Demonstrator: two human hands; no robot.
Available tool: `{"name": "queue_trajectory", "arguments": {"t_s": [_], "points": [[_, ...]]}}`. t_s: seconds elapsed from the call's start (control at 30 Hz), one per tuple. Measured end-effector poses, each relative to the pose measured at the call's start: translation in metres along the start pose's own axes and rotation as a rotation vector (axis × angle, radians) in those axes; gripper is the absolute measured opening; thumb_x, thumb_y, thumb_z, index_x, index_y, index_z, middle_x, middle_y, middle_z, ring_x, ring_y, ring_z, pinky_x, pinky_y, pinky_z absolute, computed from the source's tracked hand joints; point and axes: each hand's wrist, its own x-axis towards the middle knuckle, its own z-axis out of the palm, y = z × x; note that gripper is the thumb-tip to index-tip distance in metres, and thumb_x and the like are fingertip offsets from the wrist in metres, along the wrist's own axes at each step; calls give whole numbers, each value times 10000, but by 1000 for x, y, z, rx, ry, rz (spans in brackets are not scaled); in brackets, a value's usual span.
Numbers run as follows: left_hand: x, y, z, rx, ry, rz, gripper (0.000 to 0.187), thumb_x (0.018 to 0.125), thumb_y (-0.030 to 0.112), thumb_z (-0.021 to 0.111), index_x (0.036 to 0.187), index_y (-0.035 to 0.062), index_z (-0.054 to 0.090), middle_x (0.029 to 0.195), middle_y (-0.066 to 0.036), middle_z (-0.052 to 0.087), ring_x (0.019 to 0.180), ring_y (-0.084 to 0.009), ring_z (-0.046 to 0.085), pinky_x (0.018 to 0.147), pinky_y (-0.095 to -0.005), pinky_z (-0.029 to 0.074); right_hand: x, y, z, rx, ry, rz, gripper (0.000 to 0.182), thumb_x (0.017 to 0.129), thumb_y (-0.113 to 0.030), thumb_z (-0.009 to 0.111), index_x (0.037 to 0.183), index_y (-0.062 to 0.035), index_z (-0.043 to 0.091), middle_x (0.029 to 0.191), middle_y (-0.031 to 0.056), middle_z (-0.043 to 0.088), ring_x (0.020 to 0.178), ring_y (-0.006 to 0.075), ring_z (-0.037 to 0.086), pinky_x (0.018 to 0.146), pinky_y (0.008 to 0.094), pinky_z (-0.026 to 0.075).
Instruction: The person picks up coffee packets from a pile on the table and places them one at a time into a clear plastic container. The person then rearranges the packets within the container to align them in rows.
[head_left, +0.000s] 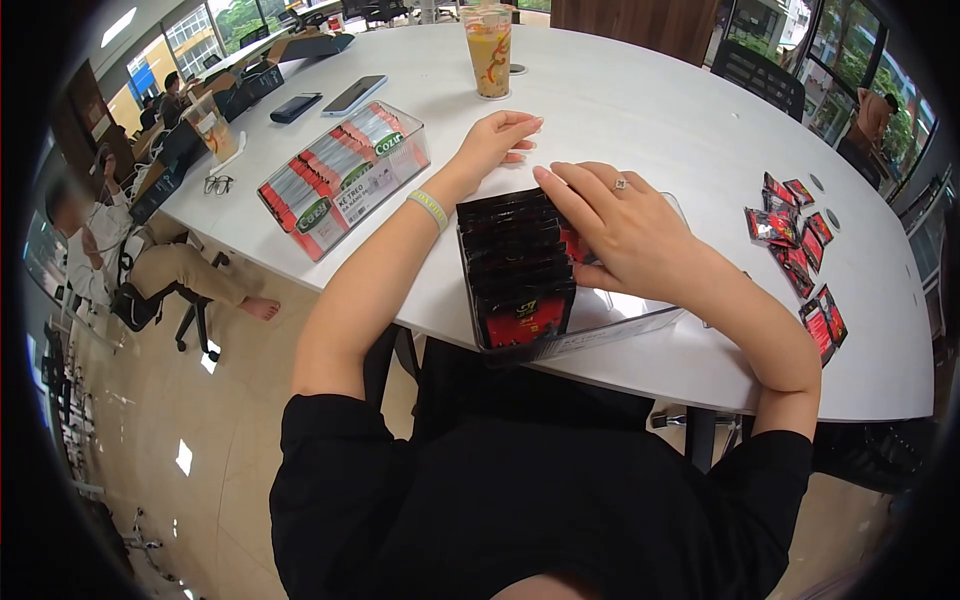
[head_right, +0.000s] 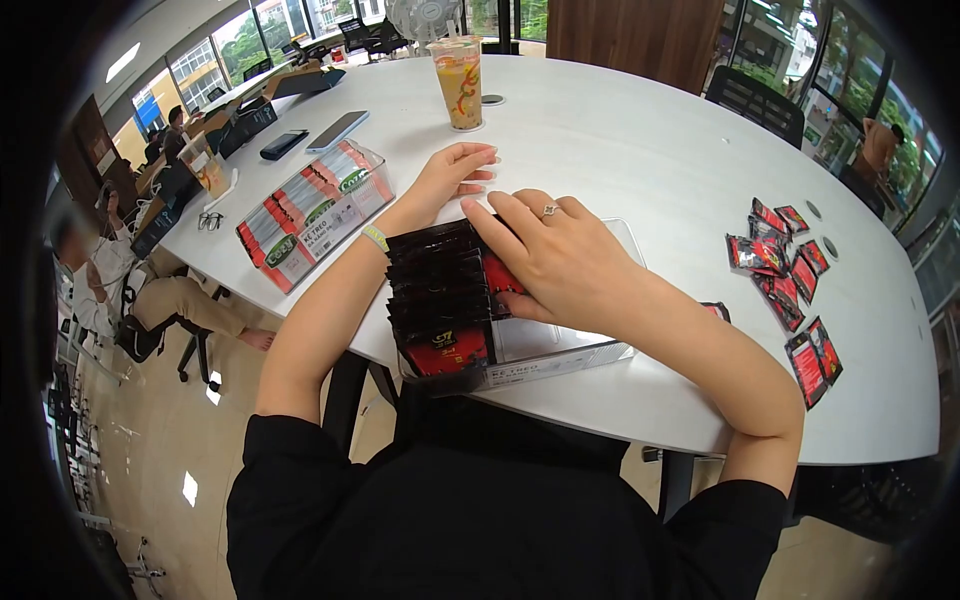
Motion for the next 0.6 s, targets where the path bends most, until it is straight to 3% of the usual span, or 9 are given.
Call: {"name": "queue_trajectory", "arguments": {"t_s": [0.33, 0.43, 0.53, 0.6], "points": [[0, -3, 0, -4, -10, -14, 389, 879, 316, 537, 1133, 22, 507, 1051, -67, 566, 918, -128, 539, 764, -235, 446, -3, 3, -7, 18, -8, 53, 846, 630, -398, 726, 1283, -11, 354, 1065, 113, 508, 942, 242, 546, 754, 329, 442], [1, -6, -3, -19, -12, -22, 399, 878, 352, 529, 1117, 33, 519, 1042, -57, 581, 884, -120, 558, 738, -244, 456, -7, 20, -15, 64, 141, 44, 826, 676, -457, 690, 1291, -21, 353, 1116, 137, 508, 971, 276, 540, 779, 362, 445], [0, -4, 2, 11, 29, -57, 405, 881, 350, 525, 1118, 23, 517, 1030, -63, 589, 872, -116, 562, 733, -237, 456, -33, 61, -34, 66, 131, 447, 744, 753, -434, 645, 1344, -116, 323, 1143, 190, 529, 1038, 338, 513, 886, 401, 412], [3, -7, 2, 33, 10, -52, 403, 883, 346, 521, 1118, 18, 515, 1023, -64, 593, 868, -116, 564, 731, -233, 455, -69, 92, -37, -198, 47, 690, 646, 790, -447, 603, 1290, -90, 404, 1056, 188, 570, 983, 324, 546, 850, 406, 430]]}}
